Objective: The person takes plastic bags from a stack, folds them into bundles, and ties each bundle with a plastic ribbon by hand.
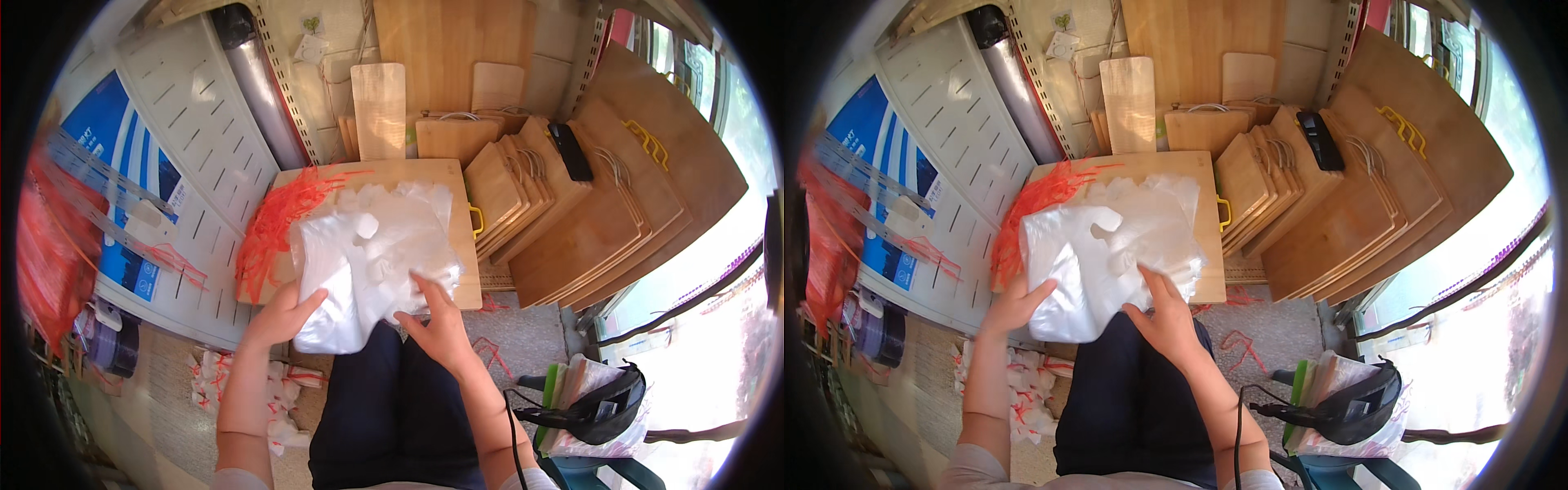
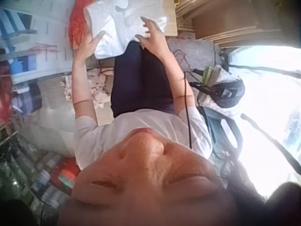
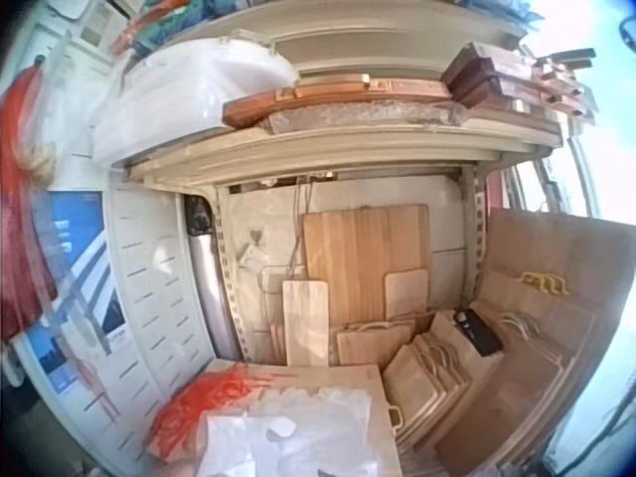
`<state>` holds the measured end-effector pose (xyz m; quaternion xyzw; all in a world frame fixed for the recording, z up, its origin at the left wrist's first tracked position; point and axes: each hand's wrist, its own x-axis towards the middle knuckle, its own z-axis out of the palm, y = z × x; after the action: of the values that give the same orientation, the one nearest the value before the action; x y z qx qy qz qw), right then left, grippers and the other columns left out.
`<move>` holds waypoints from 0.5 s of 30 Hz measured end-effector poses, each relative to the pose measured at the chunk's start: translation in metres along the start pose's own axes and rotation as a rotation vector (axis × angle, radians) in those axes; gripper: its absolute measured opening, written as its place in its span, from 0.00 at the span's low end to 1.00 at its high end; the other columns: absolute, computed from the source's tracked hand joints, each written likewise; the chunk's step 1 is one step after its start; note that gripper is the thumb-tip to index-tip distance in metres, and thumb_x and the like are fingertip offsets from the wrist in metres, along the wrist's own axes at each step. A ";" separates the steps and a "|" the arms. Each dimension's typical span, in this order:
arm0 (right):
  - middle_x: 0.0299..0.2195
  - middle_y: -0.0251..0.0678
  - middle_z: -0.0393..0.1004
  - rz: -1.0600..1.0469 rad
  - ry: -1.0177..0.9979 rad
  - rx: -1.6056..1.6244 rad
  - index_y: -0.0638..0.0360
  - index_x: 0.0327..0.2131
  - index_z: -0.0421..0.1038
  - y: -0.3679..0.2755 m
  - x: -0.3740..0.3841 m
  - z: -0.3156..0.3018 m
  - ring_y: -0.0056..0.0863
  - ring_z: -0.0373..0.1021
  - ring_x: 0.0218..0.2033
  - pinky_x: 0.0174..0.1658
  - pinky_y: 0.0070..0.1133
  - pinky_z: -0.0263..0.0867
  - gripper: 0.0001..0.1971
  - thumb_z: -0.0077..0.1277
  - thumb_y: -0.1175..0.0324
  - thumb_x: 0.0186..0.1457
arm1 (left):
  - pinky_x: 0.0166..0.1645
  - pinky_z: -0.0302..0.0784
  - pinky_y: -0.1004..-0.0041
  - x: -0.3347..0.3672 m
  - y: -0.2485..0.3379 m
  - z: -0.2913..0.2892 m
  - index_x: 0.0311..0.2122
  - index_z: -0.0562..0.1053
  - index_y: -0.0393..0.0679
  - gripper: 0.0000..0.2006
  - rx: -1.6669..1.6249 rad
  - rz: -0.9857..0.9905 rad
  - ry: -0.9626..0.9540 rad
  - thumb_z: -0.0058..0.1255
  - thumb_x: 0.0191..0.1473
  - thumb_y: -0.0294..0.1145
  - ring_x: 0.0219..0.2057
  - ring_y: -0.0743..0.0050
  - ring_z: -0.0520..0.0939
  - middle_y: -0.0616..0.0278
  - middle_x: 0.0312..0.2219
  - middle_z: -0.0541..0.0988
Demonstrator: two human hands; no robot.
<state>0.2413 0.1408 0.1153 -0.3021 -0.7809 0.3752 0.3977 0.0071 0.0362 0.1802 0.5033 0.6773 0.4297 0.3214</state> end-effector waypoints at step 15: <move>0.28 0.32 0.74 -0.031 -0.693 0.534 0.64 0.38 0.74 -0.047 -0.065 -0.041 0.18 0.67 0.27 0.34 0.16 0.64 0.10 0.51 0.68 0.58 | 0.42 0.75 0.67 -0.064 0.151 -0.101 0.51 0.70 0.41 0.19 0.765 0.031 -0.825 0.47 0.53 0.32 0.38 0.55 0.81 0.51 0.41 0.78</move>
<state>0.3002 0.0796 0.1446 -0.0331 -0.7483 0.6370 0.1819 -0.0009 -0.0328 0.3594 0.7202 0.5956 -0.0742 0.3479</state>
